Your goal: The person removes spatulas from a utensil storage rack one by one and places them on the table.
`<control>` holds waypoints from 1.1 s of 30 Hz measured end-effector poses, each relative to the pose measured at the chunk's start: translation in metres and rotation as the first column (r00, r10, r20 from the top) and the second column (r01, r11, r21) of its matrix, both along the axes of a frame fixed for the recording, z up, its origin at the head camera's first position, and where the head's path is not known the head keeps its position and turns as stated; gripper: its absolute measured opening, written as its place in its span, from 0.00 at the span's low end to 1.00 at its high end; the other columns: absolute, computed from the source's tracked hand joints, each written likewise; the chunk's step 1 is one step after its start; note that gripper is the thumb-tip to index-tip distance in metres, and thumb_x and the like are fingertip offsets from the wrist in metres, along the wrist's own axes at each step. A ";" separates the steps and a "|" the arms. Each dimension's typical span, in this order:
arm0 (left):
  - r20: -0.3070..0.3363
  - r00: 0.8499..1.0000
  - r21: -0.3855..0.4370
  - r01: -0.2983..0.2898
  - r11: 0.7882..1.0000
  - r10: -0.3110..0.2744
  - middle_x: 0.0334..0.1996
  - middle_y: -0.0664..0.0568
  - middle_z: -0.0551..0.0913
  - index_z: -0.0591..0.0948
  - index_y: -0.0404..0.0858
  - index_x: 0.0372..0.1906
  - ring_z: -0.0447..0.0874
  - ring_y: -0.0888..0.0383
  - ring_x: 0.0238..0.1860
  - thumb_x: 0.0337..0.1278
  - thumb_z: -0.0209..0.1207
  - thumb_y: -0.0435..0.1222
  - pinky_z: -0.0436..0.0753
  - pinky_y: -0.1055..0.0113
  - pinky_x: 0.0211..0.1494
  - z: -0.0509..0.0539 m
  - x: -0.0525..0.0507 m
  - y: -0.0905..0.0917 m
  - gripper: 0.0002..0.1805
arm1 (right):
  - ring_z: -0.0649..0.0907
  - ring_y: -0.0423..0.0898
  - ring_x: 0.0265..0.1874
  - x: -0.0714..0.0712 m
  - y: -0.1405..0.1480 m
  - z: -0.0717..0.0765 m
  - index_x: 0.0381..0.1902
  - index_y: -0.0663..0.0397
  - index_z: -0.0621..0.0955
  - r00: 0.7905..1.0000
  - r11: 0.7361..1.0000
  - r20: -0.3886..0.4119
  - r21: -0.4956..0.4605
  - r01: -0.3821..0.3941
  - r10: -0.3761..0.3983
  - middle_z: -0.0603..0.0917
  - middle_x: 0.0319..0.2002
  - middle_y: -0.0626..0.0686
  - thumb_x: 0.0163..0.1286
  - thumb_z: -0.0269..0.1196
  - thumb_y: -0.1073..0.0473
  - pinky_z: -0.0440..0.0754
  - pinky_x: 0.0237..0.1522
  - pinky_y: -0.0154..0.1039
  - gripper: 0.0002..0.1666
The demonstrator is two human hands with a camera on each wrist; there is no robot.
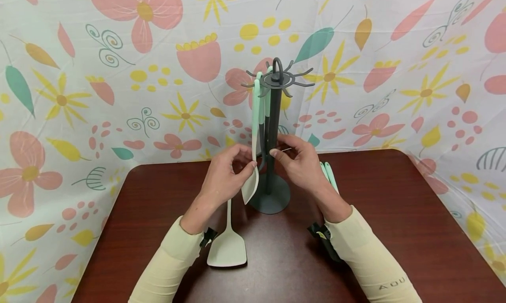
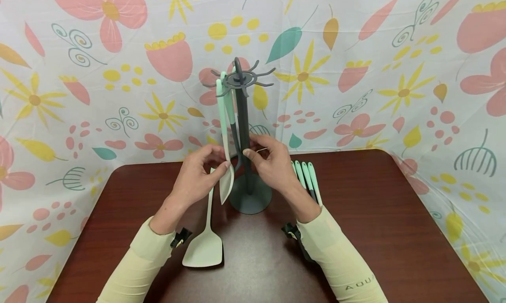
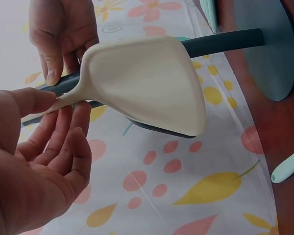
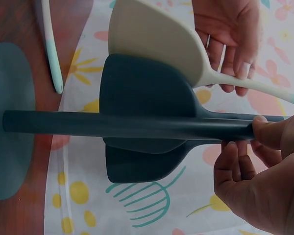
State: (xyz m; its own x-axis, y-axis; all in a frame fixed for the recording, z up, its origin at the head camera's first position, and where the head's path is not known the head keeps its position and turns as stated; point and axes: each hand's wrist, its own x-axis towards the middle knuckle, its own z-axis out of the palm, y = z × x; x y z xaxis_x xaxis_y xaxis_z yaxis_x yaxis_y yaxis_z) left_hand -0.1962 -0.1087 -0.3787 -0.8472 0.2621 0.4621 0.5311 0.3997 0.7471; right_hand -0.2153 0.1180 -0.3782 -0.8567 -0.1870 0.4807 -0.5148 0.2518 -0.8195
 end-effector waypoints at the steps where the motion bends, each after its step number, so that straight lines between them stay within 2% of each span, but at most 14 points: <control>1: -0.002 1.000 0.002 0.001 1.000 -0.001 0.37 0.60 0.86 0.84 0.46 0.46 0.85 0.65 0.38 0.70 0.68 0.34 0.87 0.58 0.44 0.000 0.000 0.000 0.06 | 0.87 0.49 0.43 0.000 0.000 0.000 0.61 0.58 0.87 1.000 1.000 0.000 0.001 0.000 0.000 0.89 0.44 0.58 0.74 0.69 0.67 0.85 0.44 0.35 0.18; 8: -0.023 1.000 0.017 0.019 1.000 -0.019 0.37 0.59 0.87 0.84 0.45 0.45 0.85 0.65 0.37 0.70 0.68 0.33 0.88 0.51 0.44 -0.001 0.001 0.001 0.05 | 0.87 0.50 0.43 -0.001 0.000 -0.002 0.61 0.59 0.86 1.000 1.000 -0.007 0.003 0.000 0.000 0.89 0.44 0.59 0.75 0.68 0.68 0.85 0.45 0.34 0.18; 14: -0.035 0.999 -0.013 0.002 1.000 -0.003 0.35 0.61 0.87 0.83 0.46 0.44 0.85 0.67 0.36 0.69 0.69 0.33 0.87 0.57 0.43 0.000 0.003 0.000 0.06 | 0.87 0.50 0.43 -0.001 0.001 -0.002 0.61 0.59 0.86 1.000 1.000 -0.011 0.007 -0.006 0.006 0.89 0.45 0.58 0.75 0.68 0.68 0.85 0.44 0.32 0.19; 21: -0.041 0.999 -0.017 -0.012 1.000 0.012 0.34 0.61 0.88 0.84 0.46 0.43 0.85 0.67 0.35 0.69 0.69 0.34 0.87 0.56 0.42 0.000 0.004 0.000 0.06 | 0.86 0.49 0.43 0.000 0.000 -0.002 0.61 0.60 0.86 1.000 1.000 -0.013 0.010 -0.002 0.003 0.89 0.45 0.58 0.74 0.69 0.68 0.84 0.44 0.31 0.19; 26: -0.048 0.998 -0.027 -0.036 0.999 0.034 0.34 0.63 0.87 0.84 0.48 0.42 0.85 0.68 0.34 0.69 0.69 0.35 0.81 0.58 0.35 0.002 0.005 -0.002 0.05 | 0.86 0.48 0.43 0.000 0.000 -0.003 0.61 0.61 0.86 1.000 1.000 -0.011 0.017 0.006 -0.006 0.88 0.44 0.59 0.74 0.69 0.68 0.84 0.43 0.31 0.19; 31: -0.051 0.998 -0.026 -0.042 0.999 0.040 0.33 0.64 0.88 0.84 0.49 0.42 0.84 0.68 0.32 0.69 0.70 0.35 0.77 0.64 0.34 0.004 0.006 -0.002 0.05 | 0.86 0.47 0.42 0.000 0.000 -0.002 0.61 0.60 0.86 1.000 1.000 -0.008 0.017 0.009 -0.009 0.88 0.44 0.58 0.74 0.69 0.68 0.84 0.44 0.32 0.18; 33: -0.049 0.998 -0.019 -0.038 0.999 0.037 0.34 0.63 0.88 0.84 0.48 0.42 0.84 0.67 0.33 0.69 0.70 0.35 0.81 0.62 0.36 0.004 0.006 -0.002 0.06 | 0.86 0.48 0.42 0.000 0.000 -0.002 0.61 0.60 0.86 1.000 1.000 -0.008 0.015 0.010 -0.010 0.89 0.44 0.58 0.74 0.69 0.68 0.84 0.44 0.32 0.18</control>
State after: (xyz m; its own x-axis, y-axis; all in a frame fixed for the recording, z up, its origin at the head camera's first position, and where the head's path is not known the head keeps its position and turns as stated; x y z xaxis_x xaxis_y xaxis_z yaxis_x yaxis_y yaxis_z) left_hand -0.1898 -0.1110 -0.3747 -0.8333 0.2403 0.4979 0.5510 0.4347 0.7123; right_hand -0.2151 0.1180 -0.3801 -0.8548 -0.1858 0.4845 -0.5185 0.2695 -0.8115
